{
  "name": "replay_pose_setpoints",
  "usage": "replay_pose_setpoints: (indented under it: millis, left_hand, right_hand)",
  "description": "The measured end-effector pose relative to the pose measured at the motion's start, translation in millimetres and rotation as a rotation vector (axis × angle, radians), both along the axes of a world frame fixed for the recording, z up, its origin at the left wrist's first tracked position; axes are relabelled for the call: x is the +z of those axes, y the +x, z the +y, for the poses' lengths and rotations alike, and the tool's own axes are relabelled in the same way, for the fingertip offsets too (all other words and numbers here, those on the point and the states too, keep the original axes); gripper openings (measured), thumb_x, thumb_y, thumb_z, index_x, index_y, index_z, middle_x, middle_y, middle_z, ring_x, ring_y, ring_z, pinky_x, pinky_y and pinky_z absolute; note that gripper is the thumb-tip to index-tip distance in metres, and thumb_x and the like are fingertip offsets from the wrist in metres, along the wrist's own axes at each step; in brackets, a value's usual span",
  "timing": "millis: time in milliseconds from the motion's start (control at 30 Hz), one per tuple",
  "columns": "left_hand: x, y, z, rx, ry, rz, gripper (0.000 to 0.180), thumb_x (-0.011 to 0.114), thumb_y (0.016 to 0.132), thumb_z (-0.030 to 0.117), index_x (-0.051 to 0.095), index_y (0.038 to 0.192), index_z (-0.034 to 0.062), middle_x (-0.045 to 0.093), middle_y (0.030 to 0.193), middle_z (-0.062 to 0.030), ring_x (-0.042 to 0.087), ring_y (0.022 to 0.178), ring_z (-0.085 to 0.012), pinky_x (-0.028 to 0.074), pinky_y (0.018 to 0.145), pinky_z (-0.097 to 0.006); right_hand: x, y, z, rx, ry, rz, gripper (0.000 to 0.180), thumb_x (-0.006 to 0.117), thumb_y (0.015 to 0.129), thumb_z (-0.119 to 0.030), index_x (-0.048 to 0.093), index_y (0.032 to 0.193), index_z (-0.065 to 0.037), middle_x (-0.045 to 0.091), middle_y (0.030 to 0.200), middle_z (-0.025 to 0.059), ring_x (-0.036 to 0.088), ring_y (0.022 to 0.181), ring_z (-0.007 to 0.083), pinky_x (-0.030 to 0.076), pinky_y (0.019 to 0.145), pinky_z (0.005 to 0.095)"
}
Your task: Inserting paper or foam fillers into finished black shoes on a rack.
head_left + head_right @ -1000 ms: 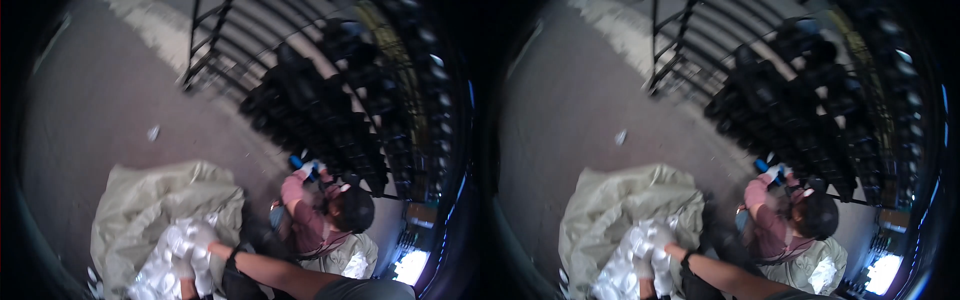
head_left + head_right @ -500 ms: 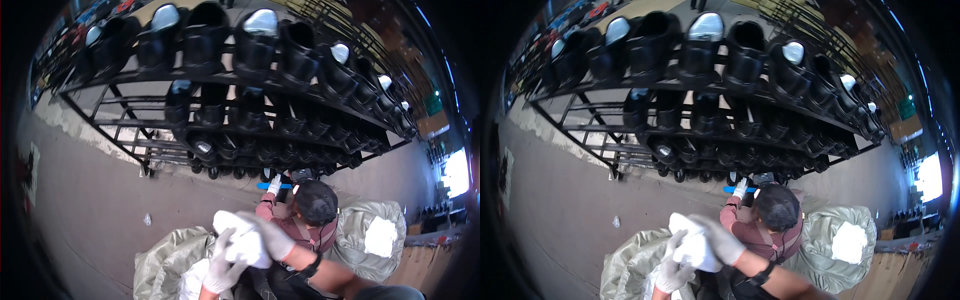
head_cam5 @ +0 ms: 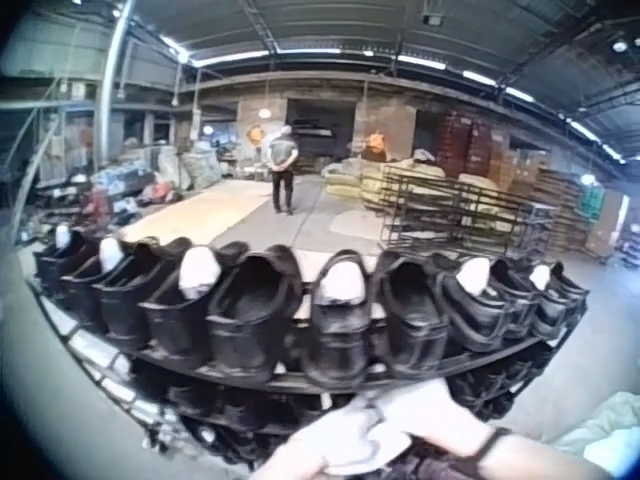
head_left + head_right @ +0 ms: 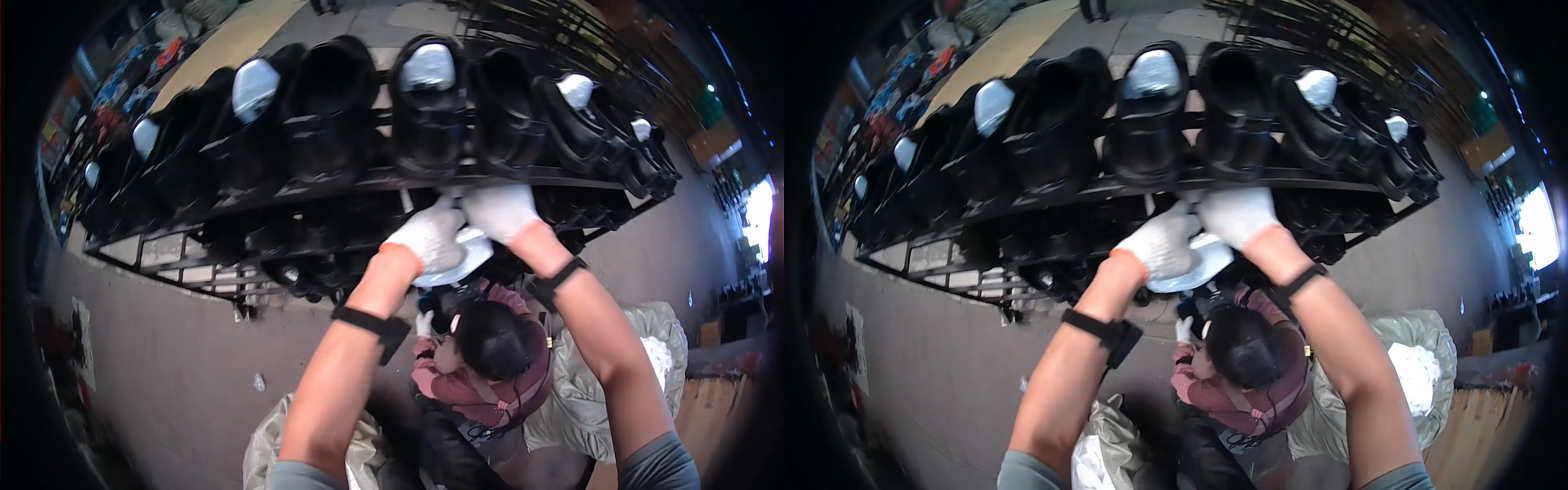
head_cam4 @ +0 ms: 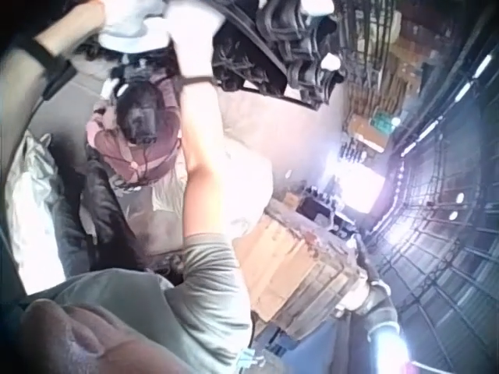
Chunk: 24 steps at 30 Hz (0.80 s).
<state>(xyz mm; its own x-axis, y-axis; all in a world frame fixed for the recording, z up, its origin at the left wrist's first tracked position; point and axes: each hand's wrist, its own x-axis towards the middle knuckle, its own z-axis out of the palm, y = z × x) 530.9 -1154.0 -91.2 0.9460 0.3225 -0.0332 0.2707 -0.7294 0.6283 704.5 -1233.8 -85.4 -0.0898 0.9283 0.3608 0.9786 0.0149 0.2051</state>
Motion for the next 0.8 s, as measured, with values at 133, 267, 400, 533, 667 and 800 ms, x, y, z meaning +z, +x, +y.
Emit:
replay_pose_setpoints:
  millis: [133, 267, 400, 533, 667, 800]
  left_hand:
    - [0, -27, 2, -0.001, 0.061, 0.029, 0.033, 0.070, 0.083, 0.012, 0.068, 0.111, -0.0052, 0.055, 0.147, -0.0305, 0.066, 0.120, -0.0497, 0.056, 0.103, -0.050]
    - [0, -25, -25, -0.020, 0.014, -0.113, 0.024, 0.071, 0.086, 0.008, 0.061, 0.104, -0.0040, 0.052, 0.153, -0.0279, 0.069, 0.105, -0.0505, 0.059, 0.094, -0.051]
    - [26, -49, -42, 0.142, -0.148, -0.307, 0.012, 0.065, 0.096, 0.000, 0.058, 0.106, -0.0008, 0.063, 0.123, -0.0220, 0.070, 0.098, -0.0421, 0.058, 0.086, -0.046]
    - [19, 40, -106, 0.046, -0.264, -0.526, 0.015, 0.066, 0.097, 0.000, 0.059, 0.110, 0.0026, 0.064, 0.102, -0.0195, 0.070, 0.092, -0.0389, 0.058, 0.080, -0.044]
    - [26, 123, -134, 0.107, -0.321, -0.605, 0.024, 0.068, 0.100, 0.009, 0.056, 0.117, -0.0025, 0.068, 0.102, -0.0288, 0.070, 0.097, -0.0498, 0.057, 0.081, -0.051]
    - [0, 156, -127, 0.183, -0.334, -0.133, 0.040, 0.064, 0.106, 0.031, 0.055, 0.118, -0.0067, 0.071, 0.089, -0.0347, 0.071, 0.094, -0.0538, 0.057, 0.083, -0.058]
  right_hand:
    - [-18, 2, 51, -0.046, -0.066, 0.452, 0.033, 0.055, 0.104, -0.022, 0.068, 0.131, -0.009, 0.071, 0.131, 0.0213, 0.066, 0.124, 0.0404, 0.053, 0.105, 0.0496]
    - [-43, 34, 33, -0.030, 0.182, 0.527, 0.028, 0.064, 0.102, -0.024, 0.071, 0.125, -0.010, 0.072, 0.124, 0.0206, 0.066, 0.121, 0.0412, 0.053, 0.105, 0.0500]
    - [42, 0, -77, 0.059, 0.027, 0.973, 0.059, 0.076, 0.093, -0.031, 0.065, 0.144, -0.004, 0.069, 0.129, 0.0226, 0.072, 0.108, 0.0355, 0.058, 0.091, 0.0460]
    - [38, 32, -192, -0.137, -0.205, 2.153, 0.071, 0.074, 0.096, -0.018, 0.047, 0.158, 0.000, 0.065, 0.138, 0.0084, 0.068, 0.118, 0.0185, 0.056, 0.101, 0.0330]
    - [43, 82, -233, -0.356, 0.218, 2.087, 0.050, 0.070, 0.098, -0.017, 0.058, 0.143, 0.000, 0.069, 0.134, 0.0125, 0.071, 0.119, 0.0213, 0.059, 0.099, 0.0368]
    - [22, 128, -194, -0.561, 0.573, 1.644, 0.040, 0.068, 0.101, -0.016, 0.063, 0.138, -0.004, 0.070, 0.132, 0.0127, 0.071, 0.115, 0.0236, 0.058, 0.090, 0.0380]
